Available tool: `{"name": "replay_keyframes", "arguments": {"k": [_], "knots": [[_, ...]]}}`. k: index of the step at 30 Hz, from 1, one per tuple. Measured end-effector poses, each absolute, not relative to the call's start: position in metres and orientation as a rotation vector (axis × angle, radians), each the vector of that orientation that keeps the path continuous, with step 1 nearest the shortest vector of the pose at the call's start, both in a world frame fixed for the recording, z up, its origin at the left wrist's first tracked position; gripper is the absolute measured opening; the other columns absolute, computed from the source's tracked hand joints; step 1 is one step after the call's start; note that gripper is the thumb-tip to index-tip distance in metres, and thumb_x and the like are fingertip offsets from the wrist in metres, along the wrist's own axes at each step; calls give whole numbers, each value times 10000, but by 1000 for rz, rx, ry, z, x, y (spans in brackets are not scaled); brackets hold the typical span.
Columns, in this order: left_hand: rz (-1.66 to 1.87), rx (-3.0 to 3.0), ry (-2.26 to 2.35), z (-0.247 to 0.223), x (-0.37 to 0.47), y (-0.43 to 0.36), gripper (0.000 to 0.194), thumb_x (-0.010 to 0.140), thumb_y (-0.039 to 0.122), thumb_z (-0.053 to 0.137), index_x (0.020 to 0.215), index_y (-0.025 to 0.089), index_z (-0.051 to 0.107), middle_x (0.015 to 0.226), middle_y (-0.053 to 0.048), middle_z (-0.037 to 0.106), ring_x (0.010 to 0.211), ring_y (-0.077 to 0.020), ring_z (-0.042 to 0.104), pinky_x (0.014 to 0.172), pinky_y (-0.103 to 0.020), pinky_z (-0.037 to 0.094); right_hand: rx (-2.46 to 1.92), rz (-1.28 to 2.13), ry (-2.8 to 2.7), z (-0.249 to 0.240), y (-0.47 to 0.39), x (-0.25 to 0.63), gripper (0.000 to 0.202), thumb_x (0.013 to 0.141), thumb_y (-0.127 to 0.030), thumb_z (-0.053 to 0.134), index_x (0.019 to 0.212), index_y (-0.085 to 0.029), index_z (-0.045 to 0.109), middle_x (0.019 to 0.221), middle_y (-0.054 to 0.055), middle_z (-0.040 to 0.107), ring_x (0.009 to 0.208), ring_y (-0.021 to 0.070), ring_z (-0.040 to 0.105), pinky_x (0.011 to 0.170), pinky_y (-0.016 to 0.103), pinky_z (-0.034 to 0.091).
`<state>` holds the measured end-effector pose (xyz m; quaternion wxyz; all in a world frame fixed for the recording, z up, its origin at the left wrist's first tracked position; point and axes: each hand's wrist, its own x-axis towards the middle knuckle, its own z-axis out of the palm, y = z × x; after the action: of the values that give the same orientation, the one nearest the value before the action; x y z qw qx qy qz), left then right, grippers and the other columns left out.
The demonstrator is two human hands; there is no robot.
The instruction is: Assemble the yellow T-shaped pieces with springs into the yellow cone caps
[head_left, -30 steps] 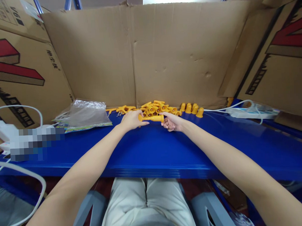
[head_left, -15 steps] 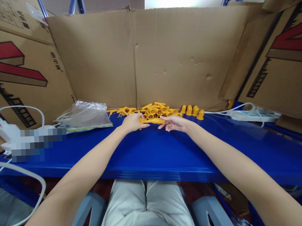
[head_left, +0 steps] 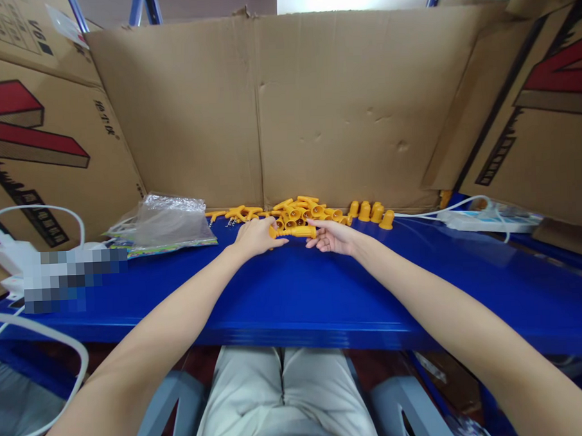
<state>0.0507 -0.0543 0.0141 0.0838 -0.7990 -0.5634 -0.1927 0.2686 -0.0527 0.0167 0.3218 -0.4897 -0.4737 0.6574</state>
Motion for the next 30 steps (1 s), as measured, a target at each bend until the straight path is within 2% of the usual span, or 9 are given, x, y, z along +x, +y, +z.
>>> {"name": "replay_keyframes", "arguments": {"k": [4,8,10,12,15,18,21,27,30], "knots": [[-663,-2373,-1665,13,52,-57,574,745,603,666,1152,205,589,1072,-107,700,999,-291,653,826,-354,487,-1205,1677,-1218,21,-54,268,308,975,-371,516,887,-97,626,653,79,719,437,94,631,449,152,541],[-853,-2522,-1511,8,49,-53,867,747,593,671,1442,208,323,1399,-162,522,1166,-296,587,925,-391,474,-989,1524,-1136,35,-52,267,110,959,-213,540,969,-133,614,737,46,726,595,96,690,611,172,591],[-890,-2562,-1471,6,48,-50,877,783,556,645,1488,225,242,1440,-160,483,1187,-280,577,944,-391,468,-921,1378,-1090,45,-46,268,63,926,-151,565,986,-155,580,792,43,721,697,106,709,690,189,597],[-868,-2569,-1477,5,46,-47,771,823,494,609,1470,216,295,1361,-143,560,1162,-268,593,940,-383,469,-894,1170,-1106,53,-35,267,126,897,-141,588,1001,-185,533,895,47,711,810,121,713,746,214,591],[-771,-2600,-1527,5,41,-42,594,849,424,567,1375,173,454,1133,-111,685,1032,-252,650,878,-359,485,-958,761,-1262,60,-14,260,192,905,-212,567,1074,-223,476,1092,55,666,972,137,681,816,244,556],[-689,-2676,-1538,4,37,-36,475,852,403,548,1262,164,564,982,-76,722,898,-227,676,811,-330,491,-1114,312,-1494,56,5,246,245,919,-279,522,1146,-217,455,1180,88,628,1099,181,617,890,294,502],[-687,-2720,-1515,1,34,-30,438,846,388,547,1216,159,602,919,-62,727,848,-215,674,779,-317,487,-1226,-24,-1718,43,13,228,271,934,-235,461,1198,-176,450,1242,141,594,1173,233,556,950,352,454],[-749,-2731,-1490,-2,34,-28,445,838,367,556,1231,162,601,913,-55,723,752,-183,661,744,-305,484,-1610,-217,-2095,19,16,204,316,957,-198,379,1259,-134,451,1312,187,530,1085,285,611,896,392,466],[-728,-2738,-1476,-2,35,-28,438,831,375,565,1214,168,612,909,-54,721,755,-183,657,744,-304,483,-1701,-302,-2128,16,17,198,352,970,-224,359,1296,-116,437,1310,203,531,1116,300,606,951,419,436]]}}
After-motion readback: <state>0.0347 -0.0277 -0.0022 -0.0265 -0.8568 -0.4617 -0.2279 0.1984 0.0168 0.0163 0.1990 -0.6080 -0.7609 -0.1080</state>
